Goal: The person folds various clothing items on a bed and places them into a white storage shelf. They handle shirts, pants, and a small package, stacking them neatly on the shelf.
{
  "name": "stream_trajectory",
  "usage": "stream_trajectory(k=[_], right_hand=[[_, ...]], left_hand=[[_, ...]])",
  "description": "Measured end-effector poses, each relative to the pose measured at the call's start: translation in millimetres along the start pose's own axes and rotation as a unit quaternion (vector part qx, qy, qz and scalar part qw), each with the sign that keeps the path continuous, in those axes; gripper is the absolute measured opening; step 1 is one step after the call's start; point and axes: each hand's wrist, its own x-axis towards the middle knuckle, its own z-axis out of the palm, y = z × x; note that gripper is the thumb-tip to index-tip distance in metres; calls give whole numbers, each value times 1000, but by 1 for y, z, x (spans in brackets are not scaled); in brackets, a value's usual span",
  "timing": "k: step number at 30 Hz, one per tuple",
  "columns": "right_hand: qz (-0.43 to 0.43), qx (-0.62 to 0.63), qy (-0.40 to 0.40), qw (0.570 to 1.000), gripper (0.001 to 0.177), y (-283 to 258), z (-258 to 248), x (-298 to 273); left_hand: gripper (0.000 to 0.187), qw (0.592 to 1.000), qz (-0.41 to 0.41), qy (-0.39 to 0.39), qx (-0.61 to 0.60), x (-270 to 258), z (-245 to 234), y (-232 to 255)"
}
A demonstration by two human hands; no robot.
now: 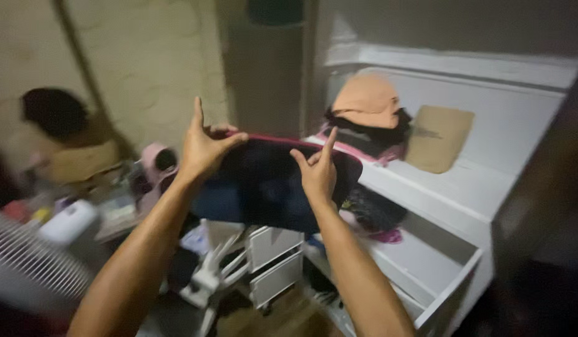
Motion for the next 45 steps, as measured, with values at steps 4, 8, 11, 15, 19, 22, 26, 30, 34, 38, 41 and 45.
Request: stream_trajectory(k=[4,8,11,15,19,22,26,30,34,38,41,45], right_hand=[[7,-45,44,998,121,32,-12,27],[36,-72,65,995,121,61,-18,44],[46,-100,93,990,122,77,-22,66],[25,-158,137,978,121,92,-25,86],[57,-159,162,972,119,106,-32,108],[46,-178,183,966,115,120,-45,112],[49,-255,191,947,99,145,-71,120],[31,-280,218,934,95,160,-99,137],[20,-262,228,938,101,163,-126,154],[16,-295,227,928,104,159,-149,183],[34,-300,240,923,102,158,-163,207],[-11,-338,264,903,73,162,-184,239]], left_hand=[[126,999,2,-27,-21,36,49,-17],[123,997,6,-68,-30,62,86,-38],[123,992,27,-104,-65,92,114,-47],[123,984,56,-133,-107,122,143,-59],[123,973,72,-168,-141,153,174,-64],[123,963,91,-183,-177,160,199,-70],[124,952,74,-213,-207,166,239,-73],[124,925,100,-242,-276,175,280,-67],[122,925,92,-240,-281,182,317,-54],[123,929,85,-262,-249,202,336,-30],[122,924,127,-257,-254,219,349,-11],[120,917,161,-255,-263,238,373,11]])
